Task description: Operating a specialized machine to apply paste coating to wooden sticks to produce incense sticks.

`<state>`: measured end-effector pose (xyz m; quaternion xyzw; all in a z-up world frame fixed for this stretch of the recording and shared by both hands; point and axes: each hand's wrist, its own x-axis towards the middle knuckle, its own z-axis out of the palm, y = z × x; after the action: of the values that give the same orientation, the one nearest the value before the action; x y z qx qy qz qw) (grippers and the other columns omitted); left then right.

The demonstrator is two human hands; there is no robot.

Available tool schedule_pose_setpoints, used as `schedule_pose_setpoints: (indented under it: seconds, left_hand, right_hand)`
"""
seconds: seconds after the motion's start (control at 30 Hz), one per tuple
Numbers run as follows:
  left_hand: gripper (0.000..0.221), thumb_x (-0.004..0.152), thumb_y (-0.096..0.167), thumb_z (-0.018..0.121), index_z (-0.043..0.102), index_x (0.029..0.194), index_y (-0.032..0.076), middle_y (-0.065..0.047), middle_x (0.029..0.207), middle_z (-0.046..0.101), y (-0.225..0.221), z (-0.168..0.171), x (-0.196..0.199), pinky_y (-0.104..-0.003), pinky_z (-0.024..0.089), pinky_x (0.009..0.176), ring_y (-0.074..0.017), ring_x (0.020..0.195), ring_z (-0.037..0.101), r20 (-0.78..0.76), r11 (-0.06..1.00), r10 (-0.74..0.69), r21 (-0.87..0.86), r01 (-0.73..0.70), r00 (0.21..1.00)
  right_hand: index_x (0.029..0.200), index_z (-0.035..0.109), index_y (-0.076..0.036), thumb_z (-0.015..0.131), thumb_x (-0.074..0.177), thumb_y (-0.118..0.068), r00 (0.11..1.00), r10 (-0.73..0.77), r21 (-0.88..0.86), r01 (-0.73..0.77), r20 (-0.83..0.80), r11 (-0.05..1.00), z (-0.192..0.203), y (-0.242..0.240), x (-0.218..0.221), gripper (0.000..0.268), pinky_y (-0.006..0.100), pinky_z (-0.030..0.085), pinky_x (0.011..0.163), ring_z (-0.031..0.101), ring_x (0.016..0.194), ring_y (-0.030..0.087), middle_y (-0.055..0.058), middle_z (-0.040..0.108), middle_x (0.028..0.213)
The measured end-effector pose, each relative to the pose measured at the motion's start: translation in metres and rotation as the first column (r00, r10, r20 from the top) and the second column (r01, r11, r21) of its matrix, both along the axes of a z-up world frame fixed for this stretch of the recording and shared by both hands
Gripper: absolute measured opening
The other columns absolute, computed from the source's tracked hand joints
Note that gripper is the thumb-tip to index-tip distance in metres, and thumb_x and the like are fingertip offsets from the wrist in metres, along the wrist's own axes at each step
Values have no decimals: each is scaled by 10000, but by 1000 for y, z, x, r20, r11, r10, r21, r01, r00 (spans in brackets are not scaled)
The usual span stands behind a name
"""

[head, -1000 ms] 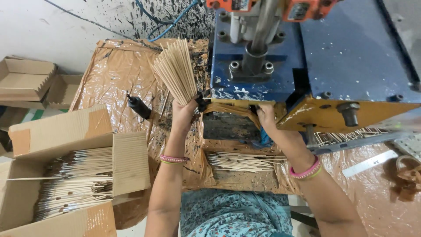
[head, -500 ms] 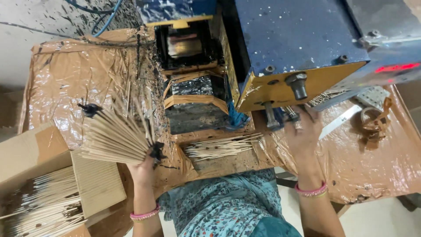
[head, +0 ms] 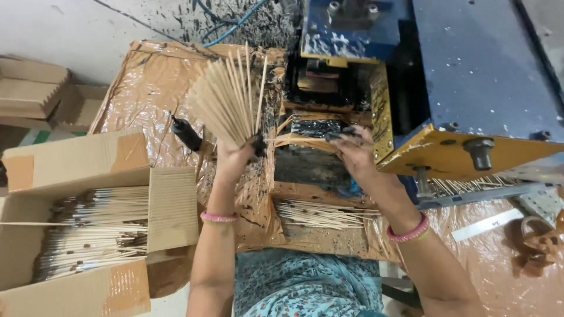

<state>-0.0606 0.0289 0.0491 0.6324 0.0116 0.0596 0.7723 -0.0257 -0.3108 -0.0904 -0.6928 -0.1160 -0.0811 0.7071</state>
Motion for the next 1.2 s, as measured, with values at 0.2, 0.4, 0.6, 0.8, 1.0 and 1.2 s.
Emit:
schedule_pose_setpoints:
  seconds: [0.2,0.4,0.6,0.8,1.0,1.2]
  left_hand:
    - [253,804,-64,597,691,1037,-31,-57,905,664,-16,-88,66,-314,509,672,-157,774,603,147,997,-62,-26,67,987]
    - [276,787,-64,584,639,1054,-23,-48,955,662,-21,-77,64,-319,561,765,-151,841,634,135,988,-95,-107,110,986]
    - [283,805,-67,573,643,1077,-32,-73,994,676,-29,-67,48,-325,592,793,-157,867,654,134,991,-50,-119,66,990]
    - [259,863,-16,578,660,1109,-30,-75,902,701,-19,-39,-27,-264,477,554,-176,688,579,-94,987,158,48,-154,983]
    - [171,864,-104,560,666,978,-31,-64,961,633,46,-175,-69,-281,489,731,-138,820,590,327,942,179,215,-257,928]
    - [428,716,-93,727,641,1131,-37,-112,1094,686,-18,-124,-91,-310,575,797,-169,974,680,252,886,-358,395,243,899]
  right_hand:
    - [1247,658,-112,652,847,24,670,71,-596,601,739,533,26,3,6,423,486,489,1048,581,1263,356,150,678,1281]
    - [1290,711,12,532,887,16,862,-75,-721,464,502,515,140,41,-71,440,367,553,730,633,989,375,247,674,1140]
    - [975,633,18,548,1089,-128,972,-157,-716,234,174,658,91,13,-41,204,395,487,680,574,652,257,167,605,750]
    - [890,673,-35,647,976,-91,795,-301,-646,604,526,467,117,-26,-112,106,404,501,738,606,710,264,146,648,769]
    - [1080,704,-38,681,950,-42,622,-483,-650,748,617,132,92,-105,-170,132,427,500,976,631,1052,293,140,725,1087]
    - [1235,583,-55,575,824,79,987,-148,106,154,-62,982,76,-12,-158,432,205,496,739,587,875,54,-35,649,1000]
